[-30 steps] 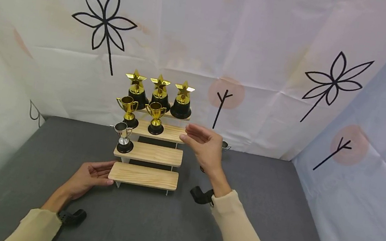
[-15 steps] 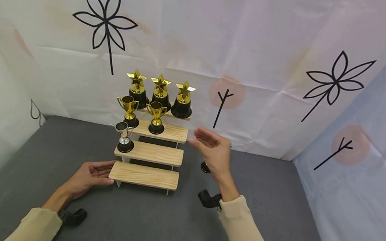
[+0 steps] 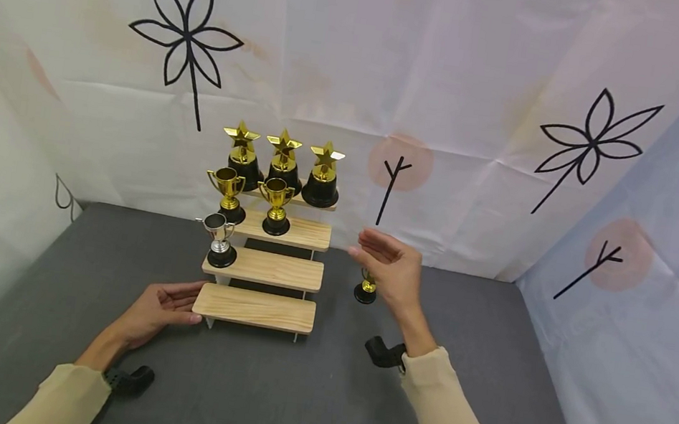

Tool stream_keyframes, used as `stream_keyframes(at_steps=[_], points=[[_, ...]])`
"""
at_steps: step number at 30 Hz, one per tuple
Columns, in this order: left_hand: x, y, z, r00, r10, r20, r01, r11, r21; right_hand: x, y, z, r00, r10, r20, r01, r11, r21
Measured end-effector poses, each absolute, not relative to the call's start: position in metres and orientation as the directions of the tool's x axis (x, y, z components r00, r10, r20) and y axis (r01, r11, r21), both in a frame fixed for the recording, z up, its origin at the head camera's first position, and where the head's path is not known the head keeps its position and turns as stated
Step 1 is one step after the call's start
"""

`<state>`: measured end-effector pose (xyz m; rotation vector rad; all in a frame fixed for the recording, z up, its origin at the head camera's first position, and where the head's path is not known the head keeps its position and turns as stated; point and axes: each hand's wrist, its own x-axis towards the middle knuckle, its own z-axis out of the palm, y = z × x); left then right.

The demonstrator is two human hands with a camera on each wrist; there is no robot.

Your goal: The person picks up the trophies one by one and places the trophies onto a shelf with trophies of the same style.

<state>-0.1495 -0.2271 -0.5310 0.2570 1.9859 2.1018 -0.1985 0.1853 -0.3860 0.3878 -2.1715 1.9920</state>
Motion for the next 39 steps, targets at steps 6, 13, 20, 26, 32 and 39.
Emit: stream_keyframes(at_steps=[6, 13, 20, 26, 32, 39], points=[[-0.150, -0.227, -0.531, -0.957, 0.287, -0.043, -0.056, -0.039, 0.998, -0.199, 0.196, -0.393, -0.955, -0.057, 0.292, -0.296, 0.115, -0.948], [-0.150, -0.226, -0.530, -0.957, 0.287, -0.045, -0.059, -0.040, 0.997, -0.198, 0.206, -0.399, -0.954, -0.058, 0.296, -0.301, 0.159, -0.940], [-0.151, -0.226, -0.531, -0.957, 0.284, -0.051, -0.065, -0.040, 0.997, -0.199, 0.213, -0.404, -0.952, -0.061, 0.299, -0.305, 0.143, -0.941], [-0.151, -0.226, -0.531, -0.958, 0.285, -0.046, -0.059, -0.040, 0.997, -0.201, 0.219, -0.410, -0.954, -0.061, 0.292, -0.298, 0.151, -0.942], [-0.150, -0.227, -0.531, -0.955, 0.294, -0.036, -0.052, -0.045, 0.998, -0.204, 0.223, -0.416, -0.960, -0.055, 0.273, -0.278, 0.150, -0.949], [-0.150, -0.228, -0.532, -0.955, 0.295, -0.032, -0.048, -0.048, 0.998, -0.207, 0.226, -0.425, -0.967, -0.029, 0.252, -0.253, 0.154, -0.955]])
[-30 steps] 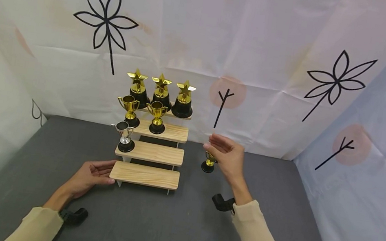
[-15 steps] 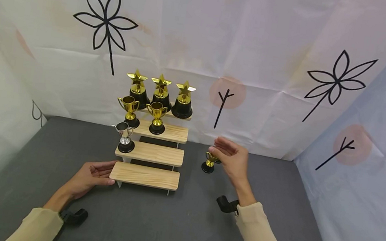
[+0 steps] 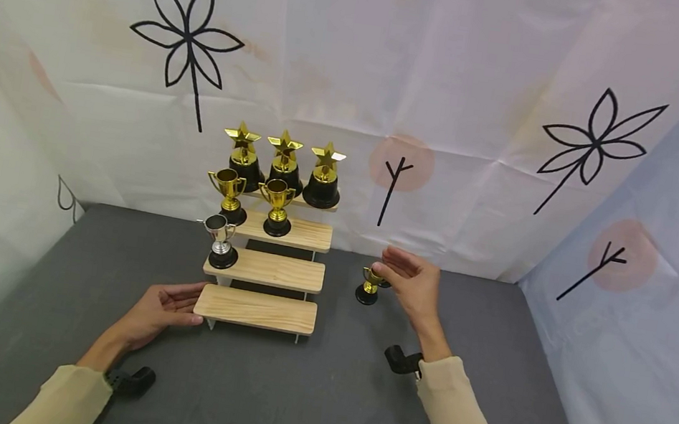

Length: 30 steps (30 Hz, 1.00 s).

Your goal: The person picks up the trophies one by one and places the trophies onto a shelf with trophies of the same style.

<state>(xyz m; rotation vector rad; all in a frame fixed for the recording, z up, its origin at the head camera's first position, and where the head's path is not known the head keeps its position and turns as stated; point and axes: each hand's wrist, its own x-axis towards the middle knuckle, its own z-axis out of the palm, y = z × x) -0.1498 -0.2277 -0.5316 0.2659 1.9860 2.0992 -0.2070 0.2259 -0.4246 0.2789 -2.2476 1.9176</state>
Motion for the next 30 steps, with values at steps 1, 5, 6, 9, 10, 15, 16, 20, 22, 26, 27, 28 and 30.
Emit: stream_keyframes(at_steps=[1, 5, 6, 9, 10, 15, 16, 20, 22, 26, 27, 28, 30], points=[[-0.150, -0.228, -0.532, -0.955, 0.296, -0.031, -0.047, -0.048, 0.998, -0.207, 0.226, -0.426, -0.968, -0.028, 0.250, -0.252, 0.154, -0.956], [-0.150, -0.228, -0.532, -0.954, 0.298, -0.025, -0.042, -0.050, 0.998, -0.209, 0.228, -0.429, -0.969, -0.027, 0.247, -0.248, 0.165, -0.955], [-0.149, -0.228, -0.532, -0.954, 0.299, -0.024, -0.041, -0.051, 0.998, -0.209, 0.229, -0.430, -0.969, -0.027, 0.245, -0.246, 0.169, -0.954], [-0.149, -0.228, -0.532, -0.953, 0.302, -0.022, -0.039, -0.051, 0.998, -0.209, 0.230, -0.432, -0.970, -0.028, 0.241, -0.242, 0.183, -0.953], [-0.149, -0.228, -0.532, -0.953, 0.302, -0.021, -0.038, -0.051, 0.998, -0.209, 0.230, -0.432, -0.971, -0.024, 0.236, -0.237, 0.184, -0.954], [-0.149, -0.228, -0.531, -0.953, 0.302, -0.021, -0.038, -0.051, 0.998, -0.210, 0.232, -0.436, -0.979, -0.018, 0.202, -0.201, 0.203, -0.958], [-0.149, -0.228, -0.531, -0.953, 0.302, -0.021, -0.038, -0.051, 0.998, -0.211, 0.232, -0.437, -0.981, -0.015, 0.193, -0.192, 0.205, -0.960], [-0.149, -0.228, -0.532, -0.953, 0.303, -0.026, -0.044, -0.053, 0.998, -0.211, 0.232, -0.440, -0.985, -0.009, 0.173, -0.171, 0.215, -0.962], [-0.149, -0.228, -0.532, -0.953, 0.301, -0.030, -0.047, -0.050, 0.998, -0.212, 0.232, -0.441, -0.985, -0.010, 0.171, -0.169, 0.217, -0.962], [-0.150, -0.228, -0.532, -0.954, 0.296, -0.035, -0.050, -0.044, 0.998, -0.215, 0.233, -0.444, -0.986, -0.017, 0.167, -0.167, 0.227, -0.959], [-0.150, -0.228, -0.532, -0.955, 0.296, -0.036, -0.051, -0.043, 0.998, -0.215, 0.233, -0.445, -0.986, -0.020, 0.163, -0.163, 0.234, -0.959], [-0.150, -0.228, -0.532, -0.955, 0.296, -0.036, -0.051, -0.043, 0.998, -0.215, 0.233, -0.446, -0.988, -0.019, 0.156, -0.156, 0.239, -0.959], [-0.151, -0.228, -0.532, -0.954, 0.296, -0.036, -0.050, -0.042, 0.998, -0.216, 0.233, -0.447, -0.990, -0.027, 0.141, -0.143, 0.254, -0.957]])
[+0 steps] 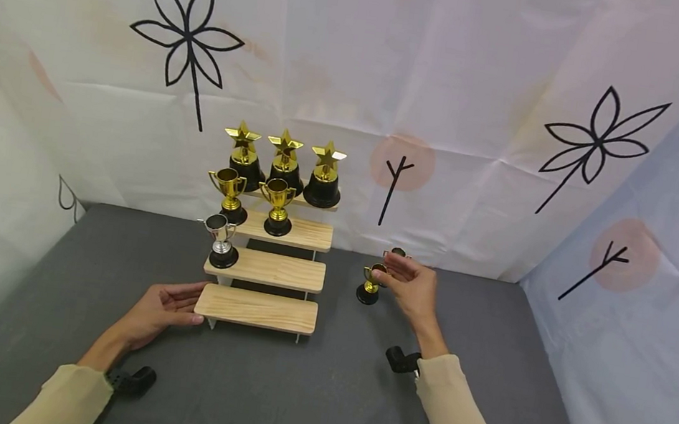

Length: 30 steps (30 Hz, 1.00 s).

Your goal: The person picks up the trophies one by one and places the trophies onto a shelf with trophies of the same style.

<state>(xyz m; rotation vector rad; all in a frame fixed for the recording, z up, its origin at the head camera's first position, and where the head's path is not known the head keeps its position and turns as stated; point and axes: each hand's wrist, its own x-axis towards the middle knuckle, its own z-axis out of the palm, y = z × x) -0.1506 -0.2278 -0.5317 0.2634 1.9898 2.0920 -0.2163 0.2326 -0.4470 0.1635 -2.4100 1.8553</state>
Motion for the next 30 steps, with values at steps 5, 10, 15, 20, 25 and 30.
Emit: stream_keyframes(at_steps=[5, 10, 15, 20, 25, 30], points=[[-0.150, -0.228, -0.531, -0.954, 0.299, -0.029, -0.044, -0.044, 0.998, -0.217, 0.231, -0.450, -0.992, -0.030, 0.120, -0.124, 0.264, -0.957], [-0.150, -0.227, -0.531, -0.953, 0.302, -0.024, -0.039, -0.046, 0.998, -0.217, 0.229, -0.452, -0.993, -0.026, 0.119, -0.121, 0.281, -0.952], [-0.150, -0.227, -0.530, -0.950, 0.312, -0.020, -0.037, -0.050, 0.998, -0.218, 0.227, -0.455, -0.992, -0.017, 0.122, -0.121, 0.312, -0.943], [-0.150, -0.227, -0.529, -0.950, 0.312, -0.018, -0.036, -0.050, 0.998, -0.218, 0.226, -0.458, -0.991, -0.015, 0.129, -0.127, 0.317, -0.940], [-0.150, -0.227, -0.529, -0.953, 0.303, -0.023, -0.039, -0.046, 0.998, -0.218, 0.226, -0.460, -0.991, -0.015, 0.131, -0.128, 0.326, -0.936], [-0.150, -0.227, -0.530, -0.952, 0.304, -0.026, -0.042, -0.049, 0.998, -0.218, 0.227, -0.463, -0.992, -0.019, 0.124, -0.123, 0.327, -0.937]])
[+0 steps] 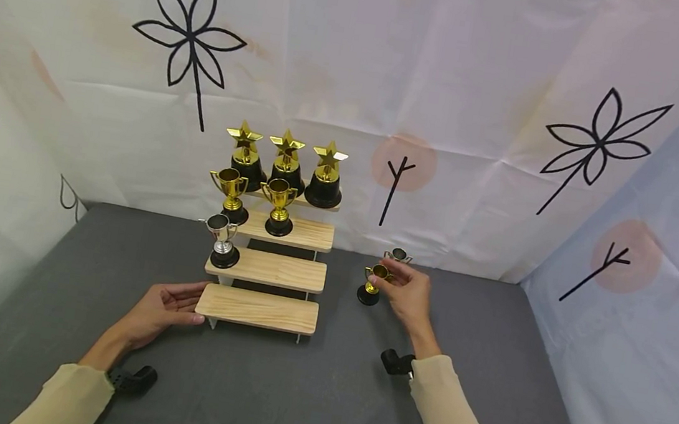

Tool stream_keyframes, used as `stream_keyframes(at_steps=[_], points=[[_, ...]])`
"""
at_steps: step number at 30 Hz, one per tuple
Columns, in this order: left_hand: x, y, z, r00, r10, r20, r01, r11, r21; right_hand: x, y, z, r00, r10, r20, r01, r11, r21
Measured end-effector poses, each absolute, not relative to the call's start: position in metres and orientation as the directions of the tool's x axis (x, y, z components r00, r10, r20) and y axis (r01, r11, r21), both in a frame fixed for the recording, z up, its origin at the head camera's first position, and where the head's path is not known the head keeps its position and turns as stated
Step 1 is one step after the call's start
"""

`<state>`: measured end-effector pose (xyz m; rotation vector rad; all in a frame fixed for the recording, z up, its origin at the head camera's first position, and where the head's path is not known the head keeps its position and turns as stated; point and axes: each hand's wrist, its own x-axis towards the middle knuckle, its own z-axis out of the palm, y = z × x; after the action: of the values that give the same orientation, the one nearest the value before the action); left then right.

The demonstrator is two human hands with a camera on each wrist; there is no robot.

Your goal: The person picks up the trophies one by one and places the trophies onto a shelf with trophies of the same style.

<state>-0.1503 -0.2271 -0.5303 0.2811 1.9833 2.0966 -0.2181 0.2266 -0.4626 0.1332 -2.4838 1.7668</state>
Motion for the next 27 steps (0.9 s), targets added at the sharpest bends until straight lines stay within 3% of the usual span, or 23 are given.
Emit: stream_keyframes(at_steps=[12, 27], points=[[-0.150, -0.228, -0.531, -0.951, 0.308, -0.022, -0.039, -0.050, 0.998, -0.218, 0.227, -0.468, -0.995, 0.005, 0.100, -0.092, 0.356, -0.930], [-0.150, -0.228, -0.532, -0.951, 0.307, -0.019, -0.038, -0.056, 0.998, -0.218, 0.226, -0.474, -0.994, 0.035, 0.101, -0.086, 0.297, -0.951]])
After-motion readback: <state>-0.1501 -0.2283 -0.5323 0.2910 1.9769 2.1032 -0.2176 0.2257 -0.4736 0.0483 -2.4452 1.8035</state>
